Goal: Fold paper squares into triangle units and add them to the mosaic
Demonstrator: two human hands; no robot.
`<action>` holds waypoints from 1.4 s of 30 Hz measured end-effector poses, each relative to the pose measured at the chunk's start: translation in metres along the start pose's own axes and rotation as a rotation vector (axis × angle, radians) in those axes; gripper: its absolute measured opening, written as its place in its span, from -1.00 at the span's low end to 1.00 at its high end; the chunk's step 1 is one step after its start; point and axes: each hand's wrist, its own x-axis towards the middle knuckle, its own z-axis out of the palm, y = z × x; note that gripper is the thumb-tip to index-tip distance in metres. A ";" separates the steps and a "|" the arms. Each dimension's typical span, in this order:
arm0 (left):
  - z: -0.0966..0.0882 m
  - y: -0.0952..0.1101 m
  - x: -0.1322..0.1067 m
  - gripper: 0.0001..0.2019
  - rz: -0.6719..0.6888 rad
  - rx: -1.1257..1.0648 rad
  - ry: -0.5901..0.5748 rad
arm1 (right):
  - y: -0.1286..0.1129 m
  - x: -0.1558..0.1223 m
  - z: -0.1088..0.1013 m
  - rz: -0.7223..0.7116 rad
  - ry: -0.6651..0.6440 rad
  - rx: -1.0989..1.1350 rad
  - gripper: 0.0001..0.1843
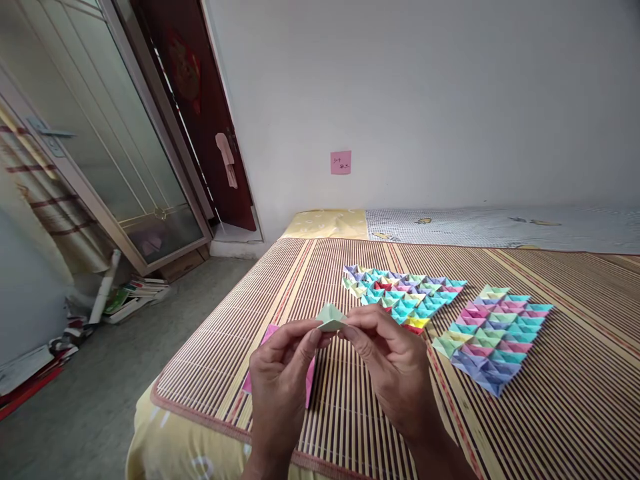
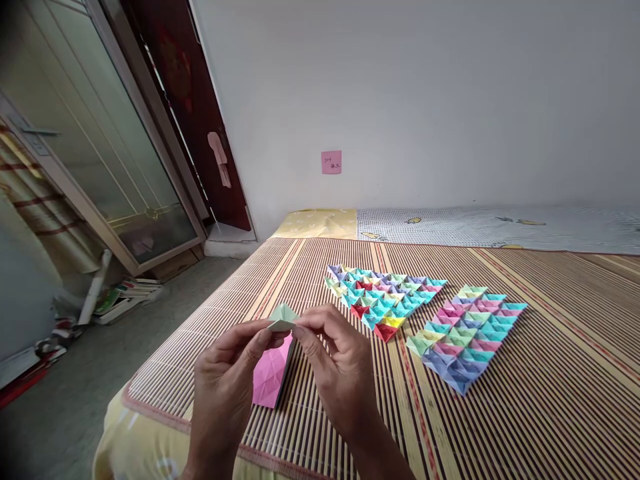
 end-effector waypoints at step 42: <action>0.008 0.007 -0.009 -0.76 0.287 0.330 -0.043 | -0.002 0.001 -0.005 -0.100 0.032 -0.061 -0.86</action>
